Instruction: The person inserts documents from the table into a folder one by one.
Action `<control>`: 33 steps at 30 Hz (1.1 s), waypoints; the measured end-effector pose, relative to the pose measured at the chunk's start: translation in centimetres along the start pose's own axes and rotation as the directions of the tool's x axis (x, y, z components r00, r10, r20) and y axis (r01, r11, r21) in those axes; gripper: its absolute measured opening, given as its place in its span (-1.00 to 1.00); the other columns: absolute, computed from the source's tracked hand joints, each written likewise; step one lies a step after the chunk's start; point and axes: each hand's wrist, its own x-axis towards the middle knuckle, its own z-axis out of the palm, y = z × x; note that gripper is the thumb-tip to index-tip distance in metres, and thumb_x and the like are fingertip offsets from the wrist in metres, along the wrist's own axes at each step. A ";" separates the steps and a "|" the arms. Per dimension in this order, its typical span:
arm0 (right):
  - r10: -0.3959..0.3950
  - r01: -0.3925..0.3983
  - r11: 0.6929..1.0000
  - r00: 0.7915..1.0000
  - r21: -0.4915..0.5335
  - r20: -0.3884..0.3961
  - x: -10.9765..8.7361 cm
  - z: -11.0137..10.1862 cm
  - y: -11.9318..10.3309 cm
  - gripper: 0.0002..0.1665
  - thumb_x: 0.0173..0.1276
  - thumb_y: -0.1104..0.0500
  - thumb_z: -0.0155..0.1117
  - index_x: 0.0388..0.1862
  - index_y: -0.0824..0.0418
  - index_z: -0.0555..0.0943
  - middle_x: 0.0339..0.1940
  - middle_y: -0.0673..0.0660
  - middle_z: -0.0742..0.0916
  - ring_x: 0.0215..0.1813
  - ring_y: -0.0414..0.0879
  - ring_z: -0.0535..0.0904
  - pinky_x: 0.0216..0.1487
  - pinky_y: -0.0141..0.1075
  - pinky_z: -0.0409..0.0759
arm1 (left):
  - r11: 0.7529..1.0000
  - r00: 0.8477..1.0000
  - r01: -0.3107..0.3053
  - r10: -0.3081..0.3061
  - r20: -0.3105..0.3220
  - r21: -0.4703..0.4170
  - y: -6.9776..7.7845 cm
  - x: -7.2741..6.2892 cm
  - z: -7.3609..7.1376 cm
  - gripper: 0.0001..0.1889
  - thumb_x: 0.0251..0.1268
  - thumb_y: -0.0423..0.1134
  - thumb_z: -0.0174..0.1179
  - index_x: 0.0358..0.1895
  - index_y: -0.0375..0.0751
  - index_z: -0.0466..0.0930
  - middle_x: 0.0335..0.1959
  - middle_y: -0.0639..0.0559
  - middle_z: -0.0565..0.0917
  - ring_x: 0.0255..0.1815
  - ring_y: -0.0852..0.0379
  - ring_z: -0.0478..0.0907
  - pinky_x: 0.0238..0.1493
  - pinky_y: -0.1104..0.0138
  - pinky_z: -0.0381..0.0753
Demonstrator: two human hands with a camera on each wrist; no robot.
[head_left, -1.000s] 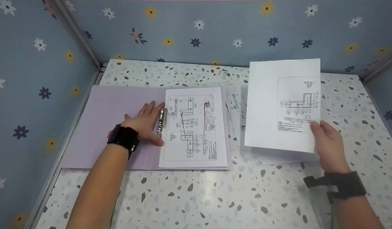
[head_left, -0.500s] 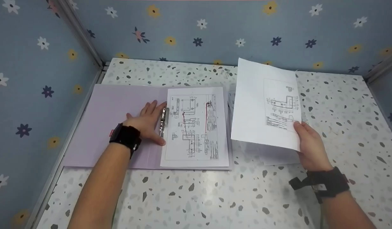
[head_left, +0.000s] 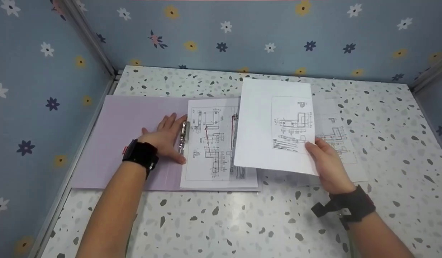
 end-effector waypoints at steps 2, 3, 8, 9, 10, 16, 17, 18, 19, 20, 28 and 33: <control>0.006 -0.005 1.000 1.000 -0.030 0.028 0.1 0.7 0.1 -0.31 0.77 0.04 -0.02 0.70 0.29 0.14 0.23 0.10 0.68 0.11 -0.11 0.69 -0.03 -0.36 0.69 | 1.000 1.000 0.002 -0.002 -0.004 -0.001 0.0 -0.1 0.0 0.63 -0.18 0.31 0.69 0.78 0.16 -0.47 0.77 -0.21 -0.47 0.75 -0.31 -0.48 0.26 -0.74 -0.39; 0.008 -0.006 0.999 0.999 -0.046 0.045 0.1 1.1 0.2 -0.32 0.77 0.05 -0.02 0.70 0.28 0.15 0.25 0.12 0.68 0.13 -0.09 0.69 -0.02 -0.34 0.69 | 1.000 1.000 0.000 0.000 -0.006 -0.004 0.0 -0.1 0.0 0.63 -0.18 0.30 0.69 0.78 0.16 -0.47 0.77 -0.22 -0.47 0.75 -0.31 -0.48 0.25 -0.75 -0.39; 0.019 -0.003 0.994 0.990 -0.111 0.142 0.4 3.2 0.8 -0.40 0.74 0.12 0.02 0.63 0.26 0.23 0.26 0.24 0.72 0.11 0.03 0.74 -0.03 -0.22 0.73 | 1.000 1.000 -0.003 0.003 -0.013 -0.013 0.0 -0.3 0.0 0.62 -0.17 0.29 0.70 0.78 0.18 -0.47 0.77 -0.22 -0.45 0.75 -0.32 -0.47 0.24 -0.75 -0.40; 0.022 -0.004 0.993 0.987 -0.115 0.159 0.4 3.6 1.0 -0.41 0.73 0.14 0.03 0.62 0.25 0.23 0.25 0.26 0.73 0.10 0.06 0.75 -0.03 -0.20 0.74 | 1.000 1.000 -0.004 0.004 -0.013 -0.015 0.0 -0.3 0.0 0.61 -0.16 0.29 0.69 0.78 0.18 -0.47 0.77 -0.22 -0.45 0.75 -0.32 -0.48 0.24 -0.75 -0.41; 0.026 -0.005 0.993 0.985 -0.120 0.172 0.5 4.1 1.1 -0.41 0.72 0.16 0.04 0.62 0.25 0.23 0.23 0.27 0.74 0.09 0.08 0.76 -0.04 -0.19 0.75 | 1.000 1.000 -0.004 0.004 -0.013 -0.015 0.0 -0.3 0.0 0.61 -0.16 0.29 0.69 0.78 0.19 -0.47 0.78 -0.22 -0.45 0.75 -0.31 -0.48 0.24 -0.75 -0.41; 0.041 -0.010 0.990 0.974 -0.140 0.222 0.9 6.7 2.0 -0.32 0.70 0.18 0.06 0.68 0.27 0.14 0.26 0.30 0.72 0.16 0.11 0.73 0.07 -0.17 0.73 | 1.000 1.000 -0.012 0.012 -0.013 -0.014 0.0 -0.2 0.1 0.62 -0.15 0.29 0.69 0.78 0.15 -0.48 0.77 -0.24 -0.46 0.75 -0.33 -0.48 0.22 -0.76 -0.40; 0.041 -0.009 0.990 0.973 -0.140 0.228 0.9 7.1 2.2 -0.31 0.70 0.18 0.06 0.68 0.28 0.13 0.27 0.30 0.71 0.17 0.10 0.72 0.08 -0.18 0.72 | 1.000 1.000 -0.014 0.014 -0.013 -0.016 -0.1 -0.2 0.2 0.61 -0.15 0.28 0.69 0.78 0.14 -0.48 0.77 -0.25 -0.46 0.75 -0.33 -0.48 0.22 -0.76 -0.41; 0.039 -0.005 0.989 0.972 -0.146 0.231 1.0 7.4 2.3 -0.31 0.70 0.18 0.06 0.68 0.29 0.13 0.27 0.30 0.71 0.17 0.09 0.72 0.07 -0.19 0.72 | 1.000 1.000 -0.016 0.015 -0.014 -0.017 -0.1 -0.2 0.2 0.61 -0.14 0.27 0.69 0.78 0.14 -0.47 0.77 -0.25 -0.46 0.75 -0.33 -0.48 0.22 -0.76 -0.41; 0.036 -0.001 0.989 0.970 -0.145 0.239 1.0 7.8 2.4 -0.32 0.70 0.18 0.06 0.67 0.30 0.13 0.26 0.30 0.71 0.16 0.09 0.73 0.06 -0.20 0.71 | 1.000 1.000 -0.018 0.018 -0.016 -0.016 -0.1 -0.2 0.2 0.60 -0.13 0.26 0.69 0.78 0.14 -0.47 0.77 -0.25 -0.45 0.75 -0.33 -0.48 0.22 -0.76 -0.40; 0.032 0.004 0.990 0.969 -0.142 0.244 1.1 8.1 2.6 -0.34 0.70 0.19 0.05 0.65 0.31 0.14 0.25 0.31 0.72 0.14 0.09 0.73 0.05 -0.21 0.71 | 1.000 1.000 -0.019 0.018 -0.017 -0.019 -0.1 -0.2 0.2 0.60 -0.13 0.26 0.69 0.78 0.14 -0.46 0.77 -0.25 -0.45 0.75 -0.33 -0.48 0.23 -0.76 -0.41; 0.028 0.011 0.992 0.957 -0.129 0.290 1.6 10.0 3.0 -0.45 0.73 0.18 0.01 0.55 0.34 0.21 0.20 0.31 0.75 0.13 0.09 0.76 0.02 -0.20 0.74 | 0.999 0.999 -0.023 0.023 -0.022 -0.038 -0.2 -0.2 0.3 0.58 -0.13 0.22 0.70 0.78 0.15 -0.44 0.78 -0.23 -0.44 0.76 -0.31 -0.49 0.24 -0.75 -0.45; 0.035 0.020 0.983 0.955 -0.184 0.293 1.6 10.5 2.9 -0.45 0.73 0.14 0.04 0.53 0.34 0.24 0.13 0.28 0.79 0.08 0.08 0.78 -0.03 -0.23 0.75 | 0.999 0.999 -0.027 0.026 -0.025 -0.042 -0.3 -0.3 0.3 0.58 -0.13 0.22 0.70 0.78 0.15 -0.44 0.77 -0.24 -0.44 0.75 -0.31 -0.49 0.23 -0.75 -0.45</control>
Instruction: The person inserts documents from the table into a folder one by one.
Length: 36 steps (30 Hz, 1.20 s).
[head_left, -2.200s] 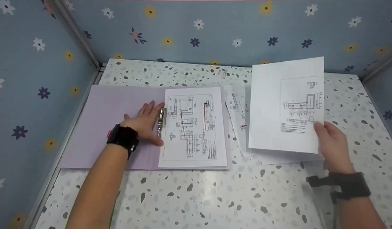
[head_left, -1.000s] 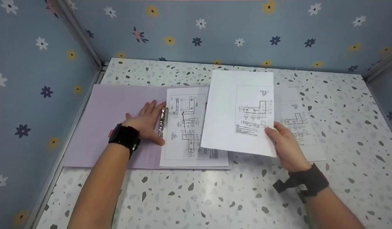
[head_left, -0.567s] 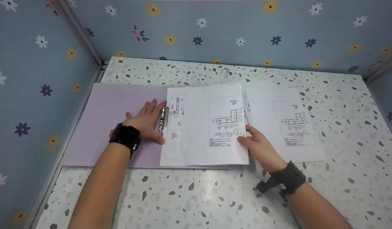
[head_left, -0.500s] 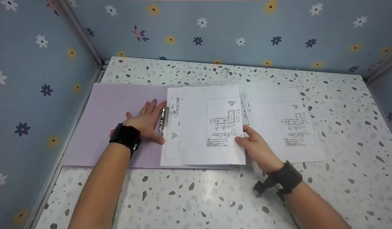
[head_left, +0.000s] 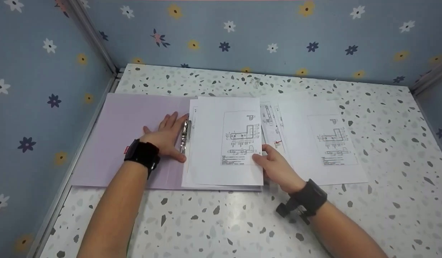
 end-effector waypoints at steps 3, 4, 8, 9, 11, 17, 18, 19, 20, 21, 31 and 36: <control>-0.008 0.006 0.996 1.000 -0.094 -0.016 0.0 0.1 0.0 -0.43 0.71 0.11 0.07 0.53 0.35 0.26 0.06 0.25 0.81 0.00 0.04 0.80 -0.10 -0.27 0.73 | 1.000 1.000 -0.001 0.001 -0.001 -0.002 0.0 0.1 0.0 0.59 -0.13 0.23 0.70 0.78 0.15 -0.43 0.77 -0.24 -0.44 0.75 -0.31 -0.49 0.23 -0.75 -0.46; -0.011 0.008 0.991 1.000 -0.133 -0.024 0.1 0.1 0.1 -0.41 0.71 0.09 0.09 0.53 0.34 0.27 0.04 0.23 0.82 -0.02 0.02 0.79 -0.12 -0.28 0.71 | 1.000 1.000 -0.002 0.002 -0.001 -0.002 0.0 0.1 0.0 0.59 -0.14 0.23 0.70 0.78 0.16 -0.44 0.77 -0.24 -0.44 0.75 -0.31 -0.49 0.23 -0.75 -0.46; -0.030 0.018 0.968 0.999 -0.249 -0.041 0.3 0.1 0.5 -0.39 0.69 0.06 0.11 0.54 0.33 0.32 0.05 0.17 0.82 -0.03 -0.02 0.78 -0.10 -0.28 0.68 | 1.000 1.000 -0.010 0.010 0.001 -0.006 0.0 0.0 0.0 0.59 -0.13 0.22 0.70 0.78 0.16 -0.44 0.77 -0.25 -0.45 0.75 -0.31 -0.50 0.22 -0.76 -0.48; -0.032 0.020 0.965 0.999 -0.262 -0.041 0.3 0.1 0.6 -0.40 0.69 0.05 0.12 0.54 0.33 0.33 0.05 0.16 0.82 -0.03 -0.03 0.78 -0.08 -0.28 0.68 | 1.000 1.000 -0.012 0.012 0.003 -0.007 0.1 0.0 0.0 0.59 -0.13 0.22 0.70 0.78 0.16 -0.45 0.77 -0.25 -0.46 0.75 -0.31 -0.50 0.21 -0.76 -0.48; -0.032 0.021 0.962 0.999 -0.274 -0.035 0.5 0.0 0.9 -0.41 0.68 0.05 0.13 0.53 0.31 0.36 0.06 0.13 0.82 -0.04 -0.04 0.77 -0.07 -0.27 0.66 | 1.000 1.000 -0.014 0.014 0.006 -0.010 0.1 0.0 0.0 0.59 -0.13 0.22 0.70 0.78 0.16 -0.45 0.77 -0.25 -0.46 0.75 -0.31 -0.51 0.21 -0.76 -0.48; -0.010 0.013 0.962 1.000 -0.272 0.009 0.9 -0.1 1.0 -0.39 0.67 0.02 0.16 0.52 0.29 0.37 0.00 0.11 0.83 -0.19 -0.04 0.74 -0.21 -0.29 0.62 | 1.000 1.000 -0.010 0.010 0.011 -0.008 0.1 0.0 0.0 0.57 -0.09 0.19 0.70 0.78 0.15 -0.45 0.77 -0.24 -0.47 0.75 -0.30 -0.52 0.22 -0.75 -0.48; -0.005 0.008 0.961 1.000 -0.275 0.014 1.0 -0.1 1.0 -0.39 0.67 0.02 0.16 0.52 0.30 0.37 0.00 0.11 0.83 -0.19 -0.04 0.74 -0.20 -0.29 0.63 | 1.000 1.000 -0.010 0.010 0.014 -0.007 0.1 0.0 0.0 0.56 -0.08 0.18 0.70 0.78 0.14 -0.45 0.77 -0.24 -0.48 0.75 -0.29 -0.52 0.22 -0.76 -0.48; 0.001 0.004 0.960 1.000 -0.280 0.016 1.0 -0.1 1.0 -0.38 0.67 0.01 0.16 0.52 0.30 0.36 -0.01 0.11 0.83 -0.17 -0.05 0.75 -0.19 -0.28 0.64 | 1.000 1.000 -0.012 0.012 0.016 -0.006 0.2 0.0 0.0 0.56 -0.07 0.18 0.70 0.78 0.14 -0.45 0.77 -0.24 -0.48 0.75 -0.29 -0.53 0.22 -0.76 -0.48; 0.005 0.000 0.958 1.000 -0.285 0.019 1.1 -0.2 1.0 -0.38 0.66 0.00 0.17 0.52 0.30 0.36 -0.01 0.10 0.82 -0.14 -0.05 0.76 -0.16 -0.28 0.65 | 1.000 1.000 -0.014 0.014 0.018 -0.006 0.2 0.0 0.0 0.56 -0.06 0.18 0.70 0.78 0.14 -0.45 0.77 -0.24 -0.48 0.75 -0.29 -0.53 0.22 -0.76 -0.48; 0.010 -0.004 0.957 1.000 -0.290 0.020 1.1 -0.2 1.0 -0.37 0.66 0.00 0.17 0.52 0.30 0.36 0.00 0.10 0.82 -0.12 -0.05 0.77 -0.14 -0.28 0.66 | 1.000 1.000 -0.017 0.017 0.019 -0.008 0.2 0.0 0.0 0.56 -0.05 0.18 0.70 0.78 0.14 -0.46 0.77 -0.24 -0.48 0.75 -0.29 -0.54 0.21 -0.76 -0.48; 0.019 -0.009 0.946 0.999 -0.324 0.027 1.2 -0.3 0.9 -0.35 0.65 -0.06 0.20 0.53 0.24 0.38 -0.18 0.08 0.83 -0.40 -0.10 0.66 -0.51 -0.32 0.43 | 0.999 0.999 -0.024 0.024 0.024 -0.022 -0.3 0.1 0.1 0.57 -0.05 0.18 0.69 0.77 0.15 -0.50 0.76 -0.23 -0.52 0.74 -0.29 -0.57 0.18 -0.76 -0.51; 0.023 -0.016 0.935 1.000 -0.353 0.015 1.3 0.0 0.7 -0.39 0.65 -0.05 0.21 0.50 0.21 0.41 -0.30 0.08 0.81 -0.58 -0.14 0.47 -0.61 -0.34 0.33 | 0.999 0.999 -0.020 0.020 0.025 -0.026 -0.4 0.2 0.2 0.58 -0.06 0.18 0.69 0.77 0.17 -0.51 0.76 -0.22 -0.54 0.74 -0.29 -0.57 0.18 -0.76 -0.52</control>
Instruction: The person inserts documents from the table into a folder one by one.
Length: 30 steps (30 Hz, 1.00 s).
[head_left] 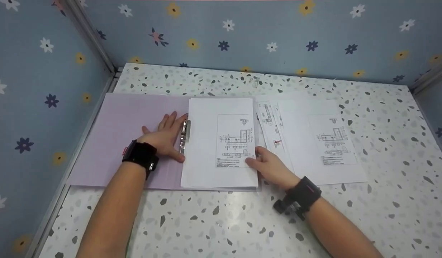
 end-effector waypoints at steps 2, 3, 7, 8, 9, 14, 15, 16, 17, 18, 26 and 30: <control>-0.002 0.002 1.000 1.000 -0.004 0.001 0.0 0.1 -0.1 -0.41 0.65 -0.05 0.21 0.49 0.20 0.42 -0.34 0.09 0.79 -0.62 -0.14 0.41 -0.63 -0.34 0.31 | 1.000 1.000 -0.001 0.001 -0.003 -0.006 -0.1 0.0 0.1 0.58 -0.07 0.17 0.70 0.77 0.19 -0.51 0.76 -0.21 -0.55 0.74 -0.29 -0.58 0.18 -0.76 -0.52; -0.002 0.002 1.000 1.000 -0.006 0.000 0.0 0.1 -0.1 -0.42 0.64 -0.05 0.21 0.48 0.20 0.42 -0.36 0.09 0.78 -0.62 -0.14 0.41 -0.64 -0.33 0.31 | 1.000 1.000 0.001 -0.001 -0.002 -0.007 -0.2 0.1 0.2 0.59 -0.08 0.18 0.70 0.77 0.20 -0.52 0.76 -0.20 -0.55 0.74 -0.28 -0.58 0.19 -0.75 -0.52; -0.004 0.004 1.000 1.000 -0.009 -0.003 0.1 0.3 -0.1 -0.45 0.63 -0.05 0.23 0.44 0.18 0.45 -0.39 0.08 0.74 -0.61 -0.14 0.41 -0.63 -0.33 0.32 | 1.000 1.000 0.000 0.000 -0.003 -0.018 -0.3 0.1 0.4 0.61 -0.11 0.18 0.71 0.77 0.21 -0.52 0.75 -0.19 -0.56 0.74 -0.28 -0.59 0.18 -0.75 -0.54; -0.004 0.004 1.000 1.000 -0.010 -0.004 0.1 0.3 -0.1 -0.46 0.63 -0.04 0.24 0.43 0.18 0.45 -0.40 0.07 0.73 -0.61 -0.14 0.42 -0.62 -0.33 0.33 | 1.000 1.000 0.001 -0.001 -0.002 -0.020 -0.3 0.1 0.4 0.61 -0.12 0.18 0.71 0.77 0.21 -0.52 0.75 -0.19 -0.57 0.74 -0.28 -0.59 0.18 -0.75 -0.55; -0.002 0.002 1.000 1.000 -0.010 -0.008 0.1 0.3 -0.1 -0.47 0.63 -0.04 0.25 0.42 0.17 0.46 -0.41 0.07 0.72 -0.60 -0.14 0.42 -0.62 -0.33 0.33 | 1.000 1.000 0.001 -0.002 -0.002 -0.021 -0.3 0.1 0.3 0.61 -0.12 0.19 0.71 0.77 0.21 -0.52 0.75 -0.19 -0.56 0.74 -0.29 -0.59 0.18 -0.75 -0.55; -0.016 0.016 0.999 1.000 -0.031 -0.006 0.2 0.1 -0.1 -0.47 0.63 -0.02 0.25 0.41 0.21 0.45 -0.47 0.04 0.67 -0.62 -0.16 0.40 -0.62 -0.33 0.31 | 1.000 1.000 0.000 0.000 -0.002 -0.012 -0.2 0.2 0.1 0.62 -0.14 0.24 0.71 0.77 0.21 -0.51 0.76 -0.20 -0.54 0.74 -0.29 -0.58 0.19 -0.76 -0.53; -0.021 0.021 0.999 1.000 -0.035 -0.005 0.2 0.1 -0.1 -0.47 0.63 -0.02 0.25 0.41 0.22 0.45 -0.48 0.04 0.66 -0.63 -0.16 0.40 -0.62 -0.33 0.30 | 1.000 1.000 0.001 -0.001 -0.001 -0.010 -0.2 0.2 0.0 0.63 -0.15 0.25 0.71 0.77 0.21 -0.51 0.76 -0.20 -0.54 0.74 -0.29 -0.57 0.19 -0.76 -0.53; -0.025 0.025 0.999 1.000 -0.040 -0.005 0.2 0.1 -0.1 -0.46 0.64 -0.01 0.25 0.41 0.23 0.44 -0.48 0.04 0.66 -0.63 -0.16 0.40 -0.62 -0.33 0.30 | 1.000 1.000 -0.001 0.001 0.001 -0.010 -0.2 0.2 0.0 0.63 -0.16 0.26 0.71 0.77 0.21 -0.51 0.76 -0.20 -0.54 0.74 -0.29 -0.58 0.19 -0.76 -0.52; -0.026 0.026 0.999 1.000 -0.041 -0.005 0.2 0.1 -0.1 -0.46 0.63 -0.01 0.25 0.41 0.23 0.44 -0.46 0.04 0.68 -0.62 -0.16 0.41 -0.61 -0.33 0.30 | 1.000 1.000 -0.003 0.003 0.003 -0.013 -0.2 0.2 -0.1 0.63 -0.17 0.26 0.71 0.77 0.22 -0.51 0.76 -0.20 -0.54 0.74 -0.29 -0.58 0.19 -0.76 -0.53; -0.028 0.028 0.999 1.000 -0.041 -0.008 0.2 0.1 -0.2 -0.47 0.63 -0.01 0.25 0.40 0.23 0.45 -0.46 0.04 0.68 -0.62 -0.16 0.41 -0.61 -0.33 0.30 | 1.000 1.000 -0.008 0.008 0.006 -0.016 -0.2 0.2 -0.1 0.63 -0.17 0.27 0.71 0.77 0.21 -0.51 0.76 -0.20 -0.55 0.74 -0.29 -0.59 0.18 -0.77 -0.53; -0.023 0.023 0.999 1.000 -0.043 -0.008 0.2 0.1 -0.3 -0.48 0.63 -0.01 0.26 0.39 0.22 0.46 -0.43 0.05 0.68 -0.61 -0.16 0.41 -0.61 -0.33 0.30 | 0.997 0.998 -0.055 0.056 0.030 -0.050 -1.0 0.1 -0.1 0.60 -0.12 0.38 0.63 0.76 0.22 -0.53 0.74 -0.18 -0.62 0.72 -0.28 -0.67 0.14 -0.76 -0.60; -0.015 0.015 0.999 1.000 -0.047 -0.010 0.2 0.1 -0.3 -0.48 0.62 -0.01 0.26 0.38 0.23 0.46 -0.43 0.06 0.67 -0.63 -0.16 0.39 -0.63 -0.32 0.30 | 0.998 0.998 -0.060 0.061 0.022 -0.034 -1.0 0.3 0.1 0.54 -0.06 0.53 0.49 0.77 0.21 -0.52 0.74 -0.20 -0.61 0.72 -0.29 -0.66 0.15 -0.75 -0.60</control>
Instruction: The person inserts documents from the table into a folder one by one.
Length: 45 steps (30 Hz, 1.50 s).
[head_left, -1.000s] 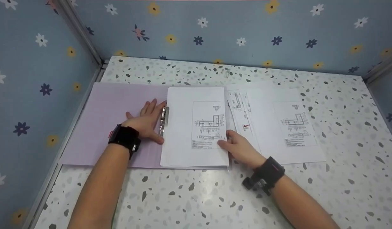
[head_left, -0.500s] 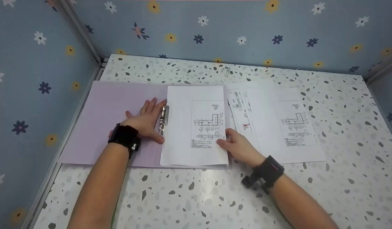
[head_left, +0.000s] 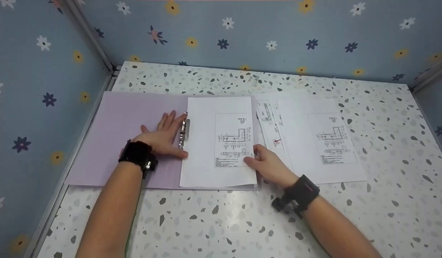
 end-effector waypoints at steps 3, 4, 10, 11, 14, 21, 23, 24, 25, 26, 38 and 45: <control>0.009 -0.009 1.000 1.000 0.002 0.001 0.0 0.0 0.0 -0.48 0.62 -0.02 0.26 0.38 0.21 0.45 -0.43 0.06 0.67 -0.64 -0.16 0.39 -0.65 -0.32 0.31 | 1.000 1.000 0.013 -0.013 -0.004 0.011 0.1 0.1 0.1 0.56 -0.09 0.60 0.44 0.77 0.20 -0.53 0.74 -0.21 -0.61 0.72 -0.28 -0.66 0.14 -0.75 -0.62; 0.012 -0.012 1.000 1.000 0.005 0.000 0.0 0.0 0.0 -0.48 0.62 -0.02 0.26 0.38 0.21 0.46 -0.43 0.05 0.67 -0.65 -0.16 0.38 -0.65 -0.32 0.31 | 1.000 1.000 0.016 -0.016 -0.009 0.019 0.0 0.2 0.2 0.56 -0.11 0.61 0.44 0.76 0.20 -0.54 0.74 -0.22 -0.61 0.72 -0.28 -0.67 0.13 -0.75 -0.62; 0.012 -0.012 1.000 1.000 0.001 -0.007 0.1 0.1 0.0 -0.49 0.60 -0.02 0.27 0.35 0.22 0.46 -0.48 0.02 0.63 -0.67 -0.18 0.35 -0.67 -0.34 0.28 | 0.998 0.999 0.046 -0.046 -0.010 0.030 0.2 0.2 0.3 0.54 -0.03 0.54 0.47 0.76 0.18 -0.55 0.74 -0.20 -0.62 0.72 -0.25 -0.68 0.17 -0.74 -0.61; 0.011 -0.011 1.000 1.000 0.002 -0.006 0.1 0.1 0.0 -0.48 0.60 -0.02 0.28 0.36 0.22 0.46 -0.49 0.01 0.63 -0.67 -0.18 0.35 -0.67 -0.35 0.28 | 0.998 0.999 0.052 -0.052 -0.003 0.026 0.5 0.1 0.2 0.53 0.00 0.52 0.47 0.76 0.17 -0.55 0.74 -0.20 -0.62 0.72 -0.25 -0.68 0.18 -0.74 -0.61; 0.016 -0.016 1.000 1.000 0.012 -0.002 0.1 0.1 0.1 -0.45 0.59 -0.03 0.28 0.37 0.23 0.44 -0.51 0.00 0.62 -0.67 -0.19 0.34 -0.67 -0.35 0.26 | 0.997 0.997 0.080 -0.080 0.009 0.024 0.6 0.1 0.1 0.52 0.00 0.51 0.48 0.76 0.20 -0.56 0.74 -0.16 -0.64 0.72 -0.20 -0.69 0.23 -0.71 -0.61; 0.009 -0.009 1.000 1.000 0.015 -0.007 0.1 0.2 -0.1 -0.43 0.56 0.00 0.32 0.37 0.26 0.44 -0.48 0.02 0.68 -0.66 -0.19 0.38 -0.65 -0.35 0.30 | 0.996 0.996 0.089 -0.089 0.014 0.024 0.7 0.0 0.2 0.51 0.03 0.49 0.48 0.76 0.19 -0.56 0.73 -0.17 -0.63 0.72 -0.21 -0.69 0.22 -0.71 -0.61; 0.003 -0.003 1.000 1.000 0.013 -0.005 0.1 0.1 -0.2 -0.44 0.57 0.00 0.31 0.36 0.27 0.43 -0.45 0.04 0.71 -0.65 -0.19 0.39 -0.65 -0.34 0.30 | 0.996 0.996 0.084 -0.084 0.013 0.023 0.7 0.0 0.2 0.51 0.04 0.49 0.48 0.76 0.18 -0.57 0.73 -0.19 -0.64 0.72 -0.23 -0.70 0.20 -0.72 -0.63; 0.003 -0.003 1.000 1.000 0.013 -0.004 0.1 0.1 -0.2 -0.44 0.58 0.00 0.31 0.36 0.27 0.43 -0.45 0.04 0.71 -0.65 -0.19 0.39 -0.65 -0.34 0.30 | 0.996 0.996 0.088 -0.088 0.015 0.021 0.6 0.1 0.2 0.52 0.03 0.49 0.48 0.76 0.20 -0.58 0.73 -0.17 -0.65 0.72 -0.21 -0.71 0.21 -0.71 -0.63; 0.003 -0.003 1.000 1.000 0.010 -0.005 0.0 0.1 -0.2 -0.44 0.58 0.00 0.31 0.36 0.27 0.43 -0.46 0.04 0.69 -0.65 -0.19 0.38 -0.65 -0.34 0.30 | 0.996 0.996 0.089 -0.089 0.014 0.018 0.6 0.1 0.2 0.53 0.00 0.51 0.48 0.75 0.22 -0.58 0.73 -0.15 -0.65 0.72 -0.20 -0.71 0.22 -0.70 -0.64; 0.004 -0.004 1.000 1.000 0.009 -0.004 0.0 0.1 -0.3 -0.44 0.58 0.00 0.31 0.36 0.27 0.43 -0.46 0.04 0.69 -0.65 -0.19 0.38 -0.65 -0.34 0.30 | 0.996 0.996 0.087 -0.088 0.013 0.014 0.6 0.1 0.2 0.53 0.00 0.51 0.48 0.76 0.21 -0.57 0.73 -0.16 -0.65 0.71 -0.21 -0.71 0.21 -0.71 -0.64; 0.020 -0.020 1.000 1.000 0.017 -0.006 0.0 0.0 -0.2 -0.43 0.59 -0.02 0.31 0.38 0.23 0.42 -0.44 0.06 0.69 -0.67 -0.17 0.37 -0.67 -0.33 0.32 | 0.996 0.996 0.086 -0.086 0.015 0.037 0.9 0.2 0.1 0.51 0.05 0.49 0.47 0.76 0.17 -0.58 0.73 -0.19 -0.64 0.72 -0.23 -0.70 0.20 -0.73 -0.59; 0.041 -0.041 0.998 0.999 0.048 -0.003 -0.2 -0.2 -0.2 -0.39 0.59 -0.01 0.32 0.42 0.26 0.37 -0.30 0.12 0.79 -0.50 -0.11 0.65 -0.53 -0.34 0.50 | 0.994 0.996 0.089 -0.090 0.010 0.058 0.7 0.4 0.2 0.49 0.07 0.48 0.47 0.76 0.14 -0.55 0.74 -0.20 -0.61 0.73 -0.24 -0.67 0.22 -0.75 -0.52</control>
